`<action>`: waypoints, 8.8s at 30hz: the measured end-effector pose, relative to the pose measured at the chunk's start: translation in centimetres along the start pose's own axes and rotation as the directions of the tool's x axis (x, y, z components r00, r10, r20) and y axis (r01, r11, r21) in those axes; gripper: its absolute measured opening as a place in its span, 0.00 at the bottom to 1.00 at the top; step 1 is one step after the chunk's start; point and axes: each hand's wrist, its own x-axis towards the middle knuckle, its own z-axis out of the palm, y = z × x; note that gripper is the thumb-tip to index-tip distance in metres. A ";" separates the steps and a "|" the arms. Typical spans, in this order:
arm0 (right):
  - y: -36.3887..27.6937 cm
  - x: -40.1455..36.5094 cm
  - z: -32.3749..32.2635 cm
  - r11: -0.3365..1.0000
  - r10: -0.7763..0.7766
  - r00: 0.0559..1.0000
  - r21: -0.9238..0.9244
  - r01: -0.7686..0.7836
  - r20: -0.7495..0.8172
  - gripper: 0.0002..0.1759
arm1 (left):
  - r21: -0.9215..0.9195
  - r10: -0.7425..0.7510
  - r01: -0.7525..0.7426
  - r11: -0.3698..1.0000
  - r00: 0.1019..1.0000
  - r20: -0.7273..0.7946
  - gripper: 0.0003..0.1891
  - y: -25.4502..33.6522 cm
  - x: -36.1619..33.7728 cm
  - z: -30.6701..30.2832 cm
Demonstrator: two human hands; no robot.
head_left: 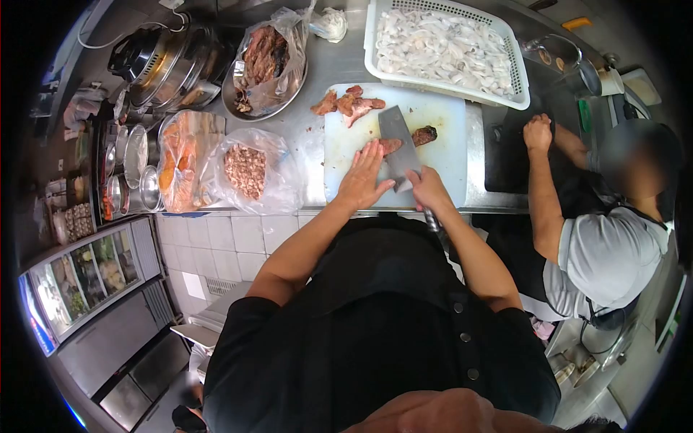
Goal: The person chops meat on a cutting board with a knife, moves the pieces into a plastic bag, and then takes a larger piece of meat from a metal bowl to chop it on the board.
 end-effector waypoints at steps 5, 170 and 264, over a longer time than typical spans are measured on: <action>0.2 -2.5 -1.5 0.997 0.078 0.986 0.000 -0.079 0.145 0.21 | -0.044 -0.009 0.009 0.999 1.000 0.001 0.55 -0.2 0.0 -0.1; 2.3 -6.4 -0.4 0.798 -0.071 0.893 -0.563 -0.217 -0.445 0.18 | -0.441 -0.082 0.009 0.898 0.986 -0.147 0.23 -6.7 -1.1 -10.4; 2.0 -3.3 7.5 0.842 0.104 0.988 0.539 -0.027 -0.113 0.20 | 0.005 0.215 -0.225 0.974 0.939 0.268 0.55 -5.4 1.0 -4.7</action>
